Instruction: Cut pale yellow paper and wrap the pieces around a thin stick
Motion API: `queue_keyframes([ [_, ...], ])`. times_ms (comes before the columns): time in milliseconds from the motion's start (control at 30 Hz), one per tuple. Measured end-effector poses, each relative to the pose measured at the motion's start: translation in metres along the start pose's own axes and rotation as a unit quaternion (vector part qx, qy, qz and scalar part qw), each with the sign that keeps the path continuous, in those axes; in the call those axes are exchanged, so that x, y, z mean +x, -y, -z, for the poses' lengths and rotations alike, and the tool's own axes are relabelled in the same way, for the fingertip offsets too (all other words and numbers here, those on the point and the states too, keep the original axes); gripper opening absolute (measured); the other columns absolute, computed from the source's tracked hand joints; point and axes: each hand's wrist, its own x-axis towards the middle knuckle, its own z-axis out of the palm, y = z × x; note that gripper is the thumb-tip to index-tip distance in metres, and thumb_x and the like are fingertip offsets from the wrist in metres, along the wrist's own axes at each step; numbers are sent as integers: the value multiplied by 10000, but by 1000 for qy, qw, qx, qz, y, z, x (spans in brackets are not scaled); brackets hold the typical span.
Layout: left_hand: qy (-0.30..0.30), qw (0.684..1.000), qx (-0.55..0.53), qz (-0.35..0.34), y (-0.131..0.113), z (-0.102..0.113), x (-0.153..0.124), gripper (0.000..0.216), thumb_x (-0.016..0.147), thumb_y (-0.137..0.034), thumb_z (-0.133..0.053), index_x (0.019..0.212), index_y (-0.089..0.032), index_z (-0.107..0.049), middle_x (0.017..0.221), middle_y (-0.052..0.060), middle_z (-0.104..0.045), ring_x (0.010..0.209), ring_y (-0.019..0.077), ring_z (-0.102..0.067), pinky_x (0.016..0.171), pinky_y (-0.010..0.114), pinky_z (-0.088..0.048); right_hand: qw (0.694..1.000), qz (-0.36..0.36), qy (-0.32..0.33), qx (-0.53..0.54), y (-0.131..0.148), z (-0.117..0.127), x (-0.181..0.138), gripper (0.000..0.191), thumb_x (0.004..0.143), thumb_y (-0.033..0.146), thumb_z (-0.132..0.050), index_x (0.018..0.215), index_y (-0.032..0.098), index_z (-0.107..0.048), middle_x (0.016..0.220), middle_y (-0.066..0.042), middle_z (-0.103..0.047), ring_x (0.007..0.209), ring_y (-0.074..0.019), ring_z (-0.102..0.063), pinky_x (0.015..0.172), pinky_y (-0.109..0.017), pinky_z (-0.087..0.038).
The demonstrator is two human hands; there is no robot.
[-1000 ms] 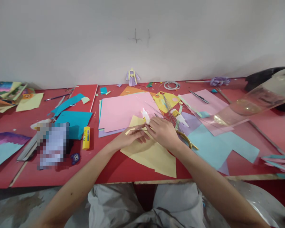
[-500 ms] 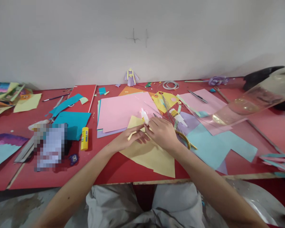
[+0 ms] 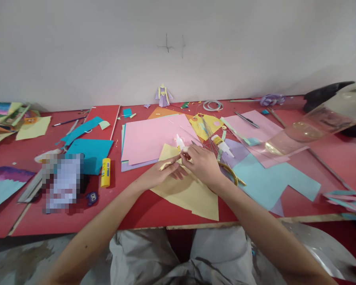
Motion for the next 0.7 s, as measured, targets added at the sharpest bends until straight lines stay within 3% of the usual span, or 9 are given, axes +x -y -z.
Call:
queue_keyframes([
  [167,-5,1000,5,11,-2,0,0,572,980,-492,-472,1443,-156,-450,1046,124,-729,873,198,-697,834,338,-525,994,-61,35,83,-1,2,0,118,913,230,-537,829,179,-603,780,-40,-664,689,-159,-619,598,-255,-371],
  [467,-23,999,-4,24,-12,-2,-3,610,966,-489,-504,1469,-153,-421,1044,114,-733,874,200,-693,862,362,-517,982,-111,37,145,-7,2,3,80,892,228,-568,819,199,-586,776,-20,-650,705,-164,-593,631,-257,-388],
  [700,-24,1000,-2,18,-11,0,-2,586,964,-499,-503,1425,-137,-473,1033,121,-731,861,209,-694,855,376,-520,982,-46,46,178,-7,4,4,100,922,220,-529,863,189,-604,802,-40,-648,721,-165,-606,661,-260,-420],
])
